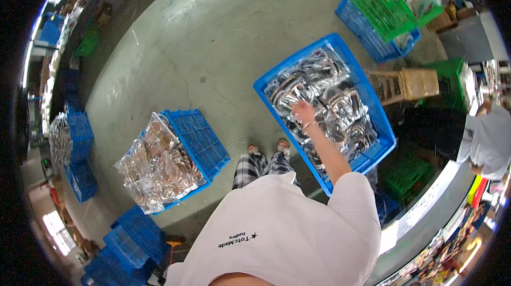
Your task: The person packages pairs of sandals into clear plastic bags at a factory workstation. They pick up sandals from a table, place them into bags, and seal them before moving the packaged items into a blue crate. The process is repeated for multiple pairs of sandals.
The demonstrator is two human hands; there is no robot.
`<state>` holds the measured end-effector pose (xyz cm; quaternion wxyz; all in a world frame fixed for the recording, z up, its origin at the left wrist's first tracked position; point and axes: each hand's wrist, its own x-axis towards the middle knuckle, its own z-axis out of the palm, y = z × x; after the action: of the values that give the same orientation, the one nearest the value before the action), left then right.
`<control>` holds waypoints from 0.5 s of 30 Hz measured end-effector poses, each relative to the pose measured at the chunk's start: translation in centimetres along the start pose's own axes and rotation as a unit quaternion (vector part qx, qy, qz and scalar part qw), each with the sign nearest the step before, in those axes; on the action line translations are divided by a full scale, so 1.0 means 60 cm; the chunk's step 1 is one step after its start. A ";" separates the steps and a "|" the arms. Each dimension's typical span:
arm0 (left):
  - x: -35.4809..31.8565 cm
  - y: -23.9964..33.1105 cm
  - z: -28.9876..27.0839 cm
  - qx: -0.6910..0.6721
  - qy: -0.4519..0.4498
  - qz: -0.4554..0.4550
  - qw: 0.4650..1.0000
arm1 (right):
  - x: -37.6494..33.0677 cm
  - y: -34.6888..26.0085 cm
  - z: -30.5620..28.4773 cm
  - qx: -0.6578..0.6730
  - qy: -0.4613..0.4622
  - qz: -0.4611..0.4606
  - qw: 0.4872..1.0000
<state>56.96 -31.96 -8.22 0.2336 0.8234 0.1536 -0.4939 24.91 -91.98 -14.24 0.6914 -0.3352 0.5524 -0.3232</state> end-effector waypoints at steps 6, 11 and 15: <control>0.031 0.128 0.097 -0.045 0.001 -0.005 0.999 | -0.029 -0.113 0.286 -0.047 -0.177 0.081 0.980; 0.148 0.316 0.116 -0.058 0.034 -0.027 0.997 | -0.020 -0.559 0.604 0.026 -0.355 -0.395 0.847; 0.262 0.554 0.059 0.006 0.075 0.055 0.996 | -0.035 -0.825 0.784 0.143 -0.452 -0.641 0.604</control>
<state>77.70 -61.57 -15.80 0.2436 0.8665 0.1224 -0.4182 66.83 -113.28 35.33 0.5074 -0.6038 -0.2398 -0.5660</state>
